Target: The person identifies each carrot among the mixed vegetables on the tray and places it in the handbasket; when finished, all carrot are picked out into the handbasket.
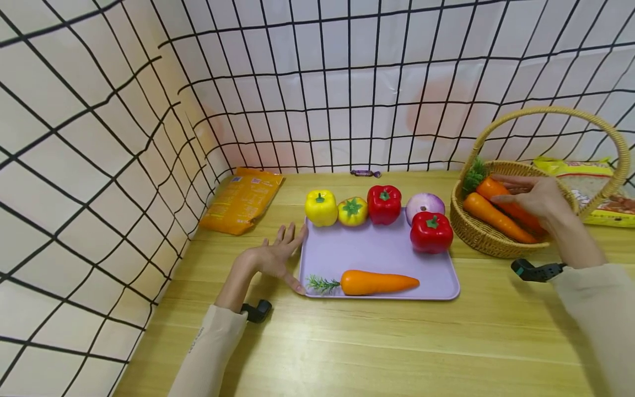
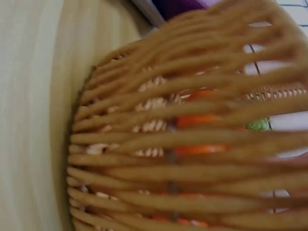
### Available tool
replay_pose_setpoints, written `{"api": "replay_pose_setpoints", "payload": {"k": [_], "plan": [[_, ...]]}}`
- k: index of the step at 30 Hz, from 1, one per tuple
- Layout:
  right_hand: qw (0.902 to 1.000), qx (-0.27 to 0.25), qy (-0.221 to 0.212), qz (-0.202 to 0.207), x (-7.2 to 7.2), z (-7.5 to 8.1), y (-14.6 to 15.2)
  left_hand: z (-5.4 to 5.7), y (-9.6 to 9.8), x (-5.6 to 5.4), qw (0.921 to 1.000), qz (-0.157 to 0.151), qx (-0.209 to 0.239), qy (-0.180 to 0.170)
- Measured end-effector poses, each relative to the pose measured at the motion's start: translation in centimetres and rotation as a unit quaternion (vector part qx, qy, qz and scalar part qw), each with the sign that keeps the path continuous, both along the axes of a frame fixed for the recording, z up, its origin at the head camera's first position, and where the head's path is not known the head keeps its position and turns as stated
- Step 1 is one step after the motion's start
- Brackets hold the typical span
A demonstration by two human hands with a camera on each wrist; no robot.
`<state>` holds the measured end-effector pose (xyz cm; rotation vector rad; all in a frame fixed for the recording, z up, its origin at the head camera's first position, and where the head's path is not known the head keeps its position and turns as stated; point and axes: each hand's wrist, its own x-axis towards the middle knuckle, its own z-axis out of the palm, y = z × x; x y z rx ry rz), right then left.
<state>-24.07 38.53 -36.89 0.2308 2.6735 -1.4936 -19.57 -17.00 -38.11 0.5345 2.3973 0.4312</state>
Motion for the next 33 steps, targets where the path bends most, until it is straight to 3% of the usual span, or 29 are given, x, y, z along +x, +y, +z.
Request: {"api": "replay_pose_setpoints", "payload": {"k": [5,13,25,33], "plan": [[1.0,-0.006,0.0,0.006,0.0,-0.4,-0.8,0.0,-0.1,0.1,1.0,0.002,0.001,0.001],[0.998,0.061,0.004,-0.012,0.5,-1.2,-0.8,0.0,0.0,0.1,1.0,0.001,-0.002,0.005],[0.9992,0.035,0.014,-0.011,0.5,-1.8,-1.3,-0.1,-0.1,0.0,1.0,0.003,0.0,0.005],[0.999,0.044,0.007,-0.01,0.7,-1.9,-1.3,0.1,-0.1,0.1,1.0,0.002,-0.002,0.004]]}}
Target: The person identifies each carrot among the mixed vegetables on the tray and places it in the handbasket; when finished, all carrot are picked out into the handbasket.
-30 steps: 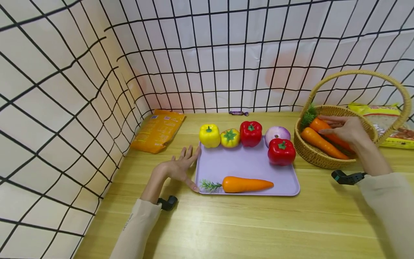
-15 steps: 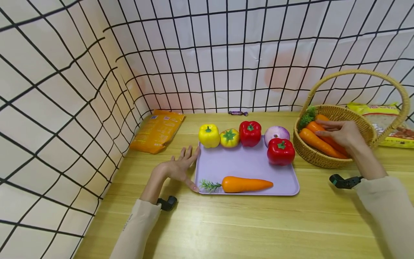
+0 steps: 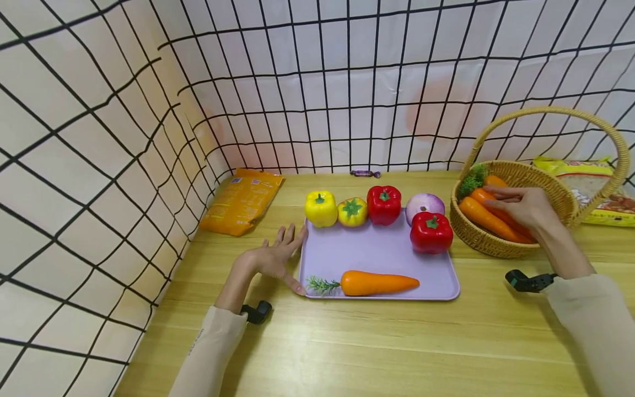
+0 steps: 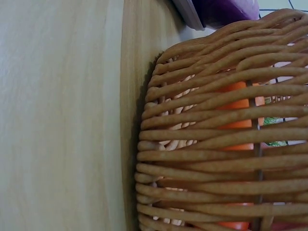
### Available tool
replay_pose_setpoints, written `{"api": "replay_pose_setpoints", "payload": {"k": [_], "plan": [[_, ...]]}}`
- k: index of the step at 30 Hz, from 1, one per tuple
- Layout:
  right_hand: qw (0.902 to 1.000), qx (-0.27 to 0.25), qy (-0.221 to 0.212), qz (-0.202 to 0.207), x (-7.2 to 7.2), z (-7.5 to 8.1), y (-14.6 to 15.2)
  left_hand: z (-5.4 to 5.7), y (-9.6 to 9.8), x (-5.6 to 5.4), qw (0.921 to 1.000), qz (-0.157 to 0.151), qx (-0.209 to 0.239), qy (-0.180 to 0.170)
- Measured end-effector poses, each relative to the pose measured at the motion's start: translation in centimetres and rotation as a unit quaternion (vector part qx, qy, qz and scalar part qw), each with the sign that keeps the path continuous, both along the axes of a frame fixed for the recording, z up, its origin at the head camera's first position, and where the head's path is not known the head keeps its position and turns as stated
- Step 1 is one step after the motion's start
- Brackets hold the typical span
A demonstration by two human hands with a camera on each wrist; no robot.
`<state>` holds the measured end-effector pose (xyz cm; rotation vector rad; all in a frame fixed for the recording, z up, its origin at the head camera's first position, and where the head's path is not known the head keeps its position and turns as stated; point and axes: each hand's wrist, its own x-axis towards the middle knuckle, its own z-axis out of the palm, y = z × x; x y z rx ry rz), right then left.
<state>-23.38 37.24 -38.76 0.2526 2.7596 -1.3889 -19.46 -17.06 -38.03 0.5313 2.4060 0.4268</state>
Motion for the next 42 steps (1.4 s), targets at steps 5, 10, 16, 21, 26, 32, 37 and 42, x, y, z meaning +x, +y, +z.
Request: {"api": "replay_pose_setpoints", "payload": {"k": [5,10,16,21,26,32,37,42], "plan": [[1.0,-0.006,0.005,0.004,0.0,-0.1,0.0,0.0,0.0,-0.1,1.0,-0.001,-0.001,0.002],[0.9998,0.015,0.007,-0.008,0.1,-0.1,-0.1,-0.1,0.0,-0.1,1.0,-0.003,-0.001,0.005],[0.9998,0.013,0.009,-0.008,0.1,-0.1,-0.3,-0.1,-0.1,-0.1,1.0,-0.003,-0.002,0.004],[0.9997,0.022,0.012,-0.007,0.1,-0.1,-0.3,-0.1,-0.1,-0.2,1.0,-0.004,-0.001,0.003],[0.9987,0.045,0.024,-0.007,0.2,0.2,-0.2,0.0,0.0,-0.2,1.0,-0.005,-0.004,0.002],[0.9963,0.083,0.015,-0.018,1.0,1.3,-0.7,0.0,0.0,-0.1,0.9999,-0.005,-0.011,0.001],[0.9961,0.082,0.033,-0.006,2.2,2.9,-1.8,0.1,0.0,-0.1,0.9999,-0.001,-0.012,-0.001],[0.9946,0.075,0.065,0.031,4.0,4.5,-3.4,0.1,0.1,-0.1,0.9999,0.0,-0.014,-0.001]]}}
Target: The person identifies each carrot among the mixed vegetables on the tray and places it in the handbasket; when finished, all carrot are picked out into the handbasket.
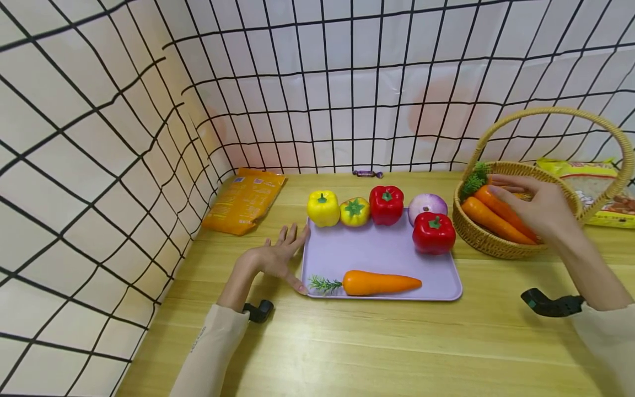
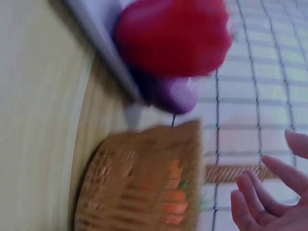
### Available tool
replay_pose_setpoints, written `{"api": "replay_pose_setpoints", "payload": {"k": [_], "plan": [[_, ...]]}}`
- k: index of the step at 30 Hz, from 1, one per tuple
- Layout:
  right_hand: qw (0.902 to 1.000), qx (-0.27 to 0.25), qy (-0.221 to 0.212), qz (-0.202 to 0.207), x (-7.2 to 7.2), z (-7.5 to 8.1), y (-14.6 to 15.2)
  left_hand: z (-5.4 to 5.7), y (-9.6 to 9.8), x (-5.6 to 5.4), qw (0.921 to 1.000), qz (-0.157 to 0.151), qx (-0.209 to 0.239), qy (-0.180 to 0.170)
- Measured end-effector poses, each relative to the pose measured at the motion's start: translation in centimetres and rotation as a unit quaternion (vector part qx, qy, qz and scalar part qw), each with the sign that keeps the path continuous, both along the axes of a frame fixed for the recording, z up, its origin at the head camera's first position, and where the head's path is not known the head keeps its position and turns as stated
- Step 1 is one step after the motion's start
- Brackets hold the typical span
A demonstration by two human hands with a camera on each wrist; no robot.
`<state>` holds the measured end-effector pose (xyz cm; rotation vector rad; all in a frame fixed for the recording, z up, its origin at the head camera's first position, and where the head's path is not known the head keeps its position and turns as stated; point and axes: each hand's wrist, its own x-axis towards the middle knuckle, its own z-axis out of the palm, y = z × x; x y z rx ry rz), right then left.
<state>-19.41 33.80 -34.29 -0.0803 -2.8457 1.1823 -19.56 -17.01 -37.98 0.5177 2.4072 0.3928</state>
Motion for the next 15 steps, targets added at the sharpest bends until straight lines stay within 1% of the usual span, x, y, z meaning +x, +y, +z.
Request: {"api": "replay_pose_setpoints", "payload": {"k": [2,6,9,15], "plan": [[0.9997,-0.004,0.005,0.025,0.8,0.6,-0.8,0.0,0.0,0.0,1.0,0.0,-0.001,0.001],[0.9969,0.003,0.018,0.077,2.4,1.3,-3.1,0.0,0.0,0.1,1.0,0.001,-0.002,0.002],[0.9927,0.014,0.035,0.115,3.6,1.6,-5.1,-0.1,0.0,0.0,1.0,0.001,0.0,0.001],[0.9813,-0.011,0.045,0.187,5.4,1.9,-9.3,-0.1,0.0,0.0,1.0,-0.002,0.006,0.005]]}}
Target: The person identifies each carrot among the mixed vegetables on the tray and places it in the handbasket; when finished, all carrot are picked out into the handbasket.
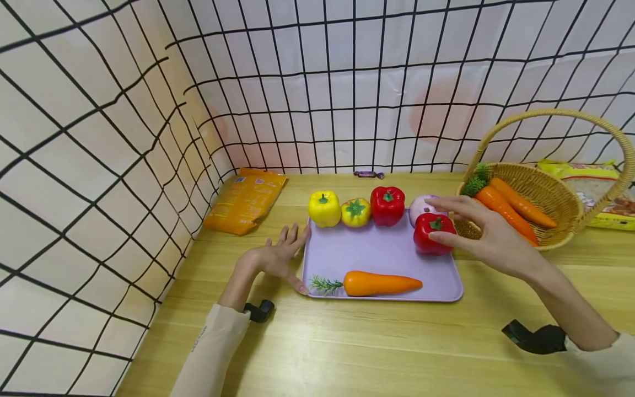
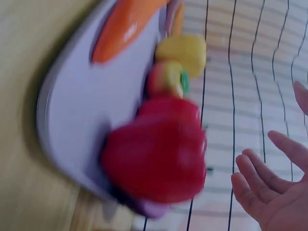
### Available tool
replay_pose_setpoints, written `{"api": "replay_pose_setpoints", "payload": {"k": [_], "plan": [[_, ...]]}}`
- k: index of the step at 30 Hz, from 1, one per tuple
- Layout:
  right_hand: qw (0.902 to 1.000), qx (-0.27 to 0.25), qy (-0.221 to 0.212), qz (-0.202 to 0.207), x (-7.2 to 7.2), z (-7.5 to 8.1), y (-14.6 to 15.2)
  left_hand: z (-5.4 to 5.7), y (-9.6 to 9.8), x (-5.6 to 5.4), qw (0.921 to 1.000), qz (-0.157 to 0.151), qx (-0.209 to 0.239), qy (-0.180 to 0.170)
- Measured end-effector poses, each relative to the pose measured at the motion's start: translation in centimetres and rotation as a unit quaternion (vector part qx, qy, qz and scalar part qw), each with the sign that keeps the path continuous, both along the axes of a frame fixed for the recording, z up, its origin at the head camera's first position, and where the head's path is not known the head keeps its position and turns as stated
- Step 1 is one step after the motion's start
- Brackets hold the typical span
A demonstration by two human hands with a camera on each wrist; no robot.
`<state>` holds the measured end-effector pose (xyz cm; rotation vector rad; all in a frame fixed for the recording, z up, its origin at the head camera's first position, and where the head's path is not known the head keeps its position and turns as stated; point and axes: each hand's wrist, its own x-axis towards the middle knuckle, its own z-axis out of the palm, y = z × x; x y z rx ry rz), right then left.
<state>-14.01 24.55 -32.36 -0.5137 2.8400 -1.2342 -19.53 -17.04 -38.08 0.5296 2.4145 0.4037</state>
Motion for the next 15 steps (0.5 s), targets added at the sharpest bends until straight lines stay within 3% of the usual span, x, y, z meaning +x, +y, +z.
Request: {"api": "replay_pose_setpoints", "payload": {"k": [6,15], "plan": [[0.9966,-0.014,0.007,0.081,0.9,-0.8,-3.9,0.2,0.1,0.1,1.0,0.002,-0.002,-0.002],[0.9856,-0.021,-0.01,0.167,0.9,-4.0,-8.3,0.2,0.2,0.1,1.0,0.001,-0.004,-0.003]]}}
